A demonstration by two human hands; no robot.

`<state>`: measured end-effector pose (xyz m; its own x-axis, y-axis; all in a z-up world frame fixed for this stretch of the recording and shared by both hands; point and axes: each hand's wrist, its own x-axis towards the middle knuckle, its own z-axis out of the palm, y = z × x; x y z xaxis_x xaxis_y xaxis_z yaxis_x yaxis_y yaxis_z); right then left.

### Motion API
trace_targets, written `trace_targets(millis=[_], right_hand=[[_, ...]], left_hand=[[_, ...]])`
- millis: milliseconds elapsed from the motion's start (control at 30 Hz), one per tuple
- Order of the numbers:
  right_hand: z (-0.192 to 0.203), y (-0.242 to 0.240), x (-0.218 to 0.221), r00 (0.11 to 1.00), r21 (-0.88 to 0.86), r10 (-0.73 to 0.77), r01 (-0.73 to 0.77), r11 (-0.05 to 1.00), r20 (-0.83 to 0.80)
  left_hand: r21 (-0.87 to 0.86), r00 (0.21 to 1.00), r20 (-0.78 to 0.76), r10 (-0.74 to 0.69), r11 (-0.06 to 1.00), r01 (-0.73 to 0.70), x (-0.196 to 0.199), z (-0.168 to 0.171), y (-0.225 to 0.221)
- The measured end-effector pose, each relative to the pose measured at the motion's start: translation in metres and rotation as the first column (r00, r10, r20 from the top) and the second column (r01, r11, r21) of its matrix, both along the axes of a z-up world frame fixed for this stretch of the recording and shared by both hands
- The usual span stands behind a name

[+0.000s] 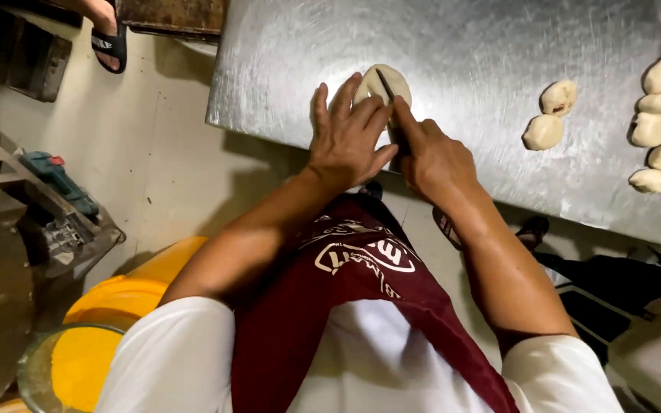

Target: Shaping dough into decorative patterns using a knife and manual folding techniques on a metal table.

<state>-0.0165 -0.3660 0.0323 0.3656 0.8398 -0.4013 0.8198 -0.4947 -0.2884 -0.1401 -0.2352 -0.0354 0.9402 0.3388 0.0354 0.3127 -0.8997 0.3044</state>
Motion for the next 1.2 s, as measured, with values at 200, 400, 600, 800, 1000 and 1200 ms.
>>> trace_targets(millis=[200,400,600,800,1000,1200], right_hand=[[0.02,-0.081,0.005,0.997,-0.074,0.059,-0.062,0.995,-0.049],[0.021,-0.067,0.079,0.986,0.186,0.067,-0.038,0.982,-0.152],[0.013,-0.029,0.103,0.966,0.531,0.122,-0.229,0.816,0.23],[-0.078,0.013,0.067,0.966,0.527,0.154,-0.243,0.815,0.208],[-0.018,0.034,0.063,0.731,0.164,-0.348,0.529,0.833,-0.588],[-0.038,0.009,0.005,0.538,0.16,-0.272,0.625,0.764,-0.798]], left_hand=[[0.102,0.911,0.401,0.098,0.983,-0.151,0.012,0.004,0.002],[-0.017,0.752,0.648,0.12,0.99,-0.143,0.043,0.061,0.024],[-0.592,0.684,-0.039,0.729,0.534,-0.603,0.06,0.056,0.066],[0.035,0.811,0.366,0.457,0.864,-0.503,0.027,0.022,-0.024],[-0.885,0.61,-0.341,0.715,-0.025,-0.465,0.007,0.013,0.034],[-0.926,0.686,-0.355,0.635,-0.14,-0.35,-0.009,0.043,0.004]])
